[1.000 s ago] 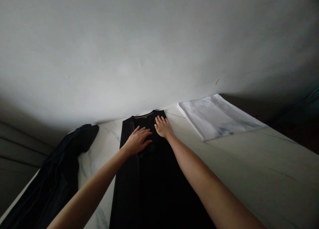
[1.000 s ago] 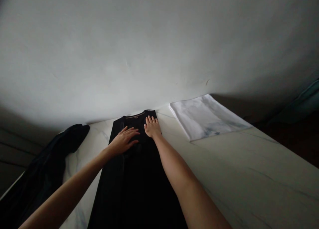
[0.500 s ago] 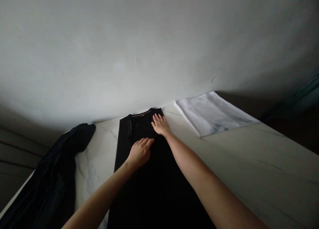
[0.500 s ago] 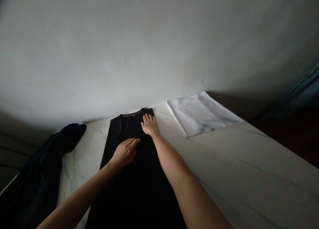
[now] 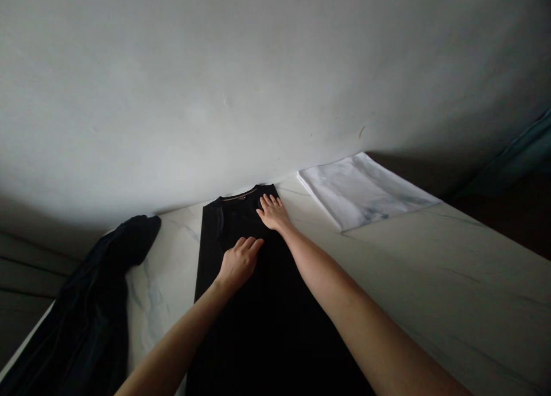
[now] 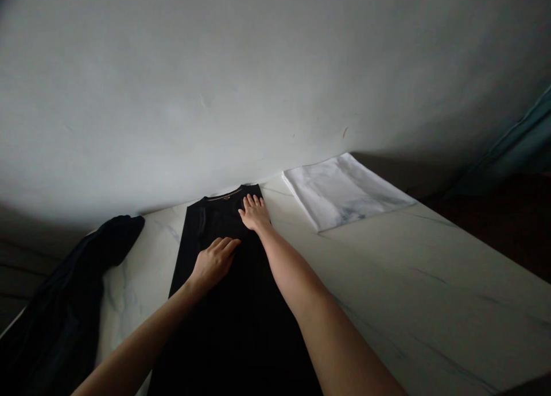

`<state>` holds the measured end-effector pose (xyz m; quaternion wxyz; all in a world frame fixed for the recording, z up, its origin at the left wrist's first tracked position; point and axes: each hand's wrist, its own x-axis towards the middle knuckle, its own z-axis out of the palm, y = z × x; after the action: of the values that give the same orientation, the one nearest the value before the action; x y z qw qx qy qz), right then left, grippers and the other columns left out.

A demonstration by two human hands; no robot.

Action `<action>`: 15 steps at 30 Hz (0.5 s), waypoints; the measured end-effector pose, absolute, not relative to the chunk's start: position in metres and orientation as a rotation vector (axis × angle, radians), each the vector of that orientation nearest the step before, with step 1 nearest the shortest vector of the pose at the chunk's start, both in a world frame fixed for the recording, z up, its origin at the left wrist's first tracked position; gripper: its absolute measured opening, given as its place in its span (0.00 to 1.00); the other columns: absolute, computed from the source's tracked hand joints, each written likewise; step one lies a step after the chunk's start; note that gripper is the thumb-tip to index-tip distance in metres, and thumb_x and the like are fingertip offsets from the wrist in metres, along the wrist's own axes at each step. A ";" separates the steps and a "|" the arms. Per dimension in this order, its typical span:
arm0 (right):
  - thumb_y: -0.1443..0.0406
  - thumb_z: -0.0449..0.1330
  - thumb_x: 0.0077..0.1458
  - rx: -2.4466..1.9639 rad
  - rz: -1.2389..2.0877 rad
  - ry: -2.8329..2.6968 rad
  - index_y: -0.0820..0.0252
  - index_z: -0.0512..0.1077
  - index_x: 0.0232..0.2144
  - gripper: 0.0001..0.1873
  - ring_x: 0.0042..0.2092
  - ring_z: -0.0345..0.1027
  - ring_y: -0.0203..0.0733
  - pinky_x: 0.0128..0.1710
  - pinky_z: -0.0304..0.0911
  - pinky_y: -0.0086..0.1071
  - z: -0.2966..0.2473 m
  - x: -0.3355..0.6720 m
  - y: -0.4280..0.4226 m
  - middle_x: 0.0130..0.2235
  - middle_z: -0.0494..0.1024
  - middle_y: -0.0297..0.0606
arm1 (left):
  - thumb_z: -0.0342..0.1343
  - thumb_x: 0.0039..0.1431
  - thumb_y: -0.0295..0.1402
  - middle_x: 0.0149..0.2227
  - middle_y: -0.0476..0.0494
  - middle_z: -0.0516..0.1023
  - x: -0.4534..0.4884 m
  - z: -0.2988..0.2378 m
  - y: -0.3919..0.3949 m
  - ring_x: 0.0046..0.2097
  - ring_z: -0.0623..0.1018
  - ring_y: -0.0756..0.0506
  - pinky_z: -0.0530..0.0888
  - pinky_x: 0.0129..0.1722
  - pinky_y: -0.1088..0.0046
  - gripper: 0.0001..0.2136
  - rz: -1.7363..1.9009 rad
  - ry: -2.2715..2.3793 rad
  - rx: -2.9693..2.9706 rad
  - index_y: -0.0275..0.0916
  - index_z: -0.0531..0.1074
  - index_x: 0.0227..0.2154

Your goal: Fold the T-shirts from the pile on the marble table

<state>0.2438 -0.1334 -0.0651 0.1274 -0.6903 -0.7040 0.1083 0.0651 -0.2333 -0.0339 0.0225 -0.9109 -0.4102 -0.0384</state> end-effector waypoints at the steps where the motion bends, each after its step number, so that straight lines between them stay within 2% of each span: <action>1: 0.55 0.40 0.68 -2.007 0.315 -2.047 0.67 0.47 0.70 0.34 0.72 0.37 0.49 0.69 0.34 0.44 -0.065 0.244 -0.133 0.72 0.44 0.43 | 0.49 0.63 0.25 0.46 0.44 0.78 0.065 -0.034 -0.232 0.46 0.76 0.44 0.76 0.36 0.73 0.16 -0.151 -1.316 -2.808 0.44 0.71 0.51; 4: 0.55 0.41 0.67 -1.999 0.304 -2.053 0.67 0.48 0.70 0.34 0.71 0.37 0.49 0.69 0.34 0.44 -0.067 0.244 -0.132 0.72 0.45 0.44 | 0.50 0.63 0.26 0.40 0.45 0.80 0.060 -0.035 -0.229 0.43 0.78 0.46 0.76 0.40 0.73 0.10 -0.252 -1.444 -2.768 0.42 0.73 0.43; 6: 0.55 0.41 0.67 -2.000 0.293 -2.054 0.67 0.48 0.70 0.34 0.71 0.38 0.49 0.69 0.34 0.44 -0.068 0.244 -0.132 0.72 0.45 0.44 | 0.51 0.64 0.27 0.39 0.45 0.80 0.054 -0.035 -0.227 0.42 0.79 0.46 0.76 0.40 0.73 0.08 -0.270 -1.424 -2.780 0.42 0.74 0.41; 10: 0.55 0.41 0.67 -2.012 0.302 -2.047 0.67 0.48 0.70 0.35 0.72 0.37 0.49 0.69 0.33 0.43 -0.067 0.243 -0.132 0.72 0.44 0.43 | 0.50 0.64 0.26 0.45 0.44 0.81 0.045 -0.042 -0.229 0.46 0.79 0.45 0.78 0.38 0.73 0.09 -0.312 -1.096 -2.838 0.42 0.74 0.42; 15: 0.54 0.41 0.67 -2.016 0.319 -2.050 0.67 0.47 0.70 0.35 0.72 0.36 0.48 0.69 0.33 0.43 -0.066 0.244 -0.132 0.72 0.43 0.43 | 0.45 0.66 0.26 0.50 0.37 0.80 0.041 -0.058 -0.239 0.49 0.79 0.42 0.80 0.41 0.67 0.14 -0.373 -0.801 -2.744 0.36 0.75 0.46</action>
<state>0.2436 -0.1324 -0.0663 0.1242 -0.6914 -0.7032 0.1093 0.0409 -0.2389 -0.0578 0.1291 -0.9438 -0.2757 -0.1285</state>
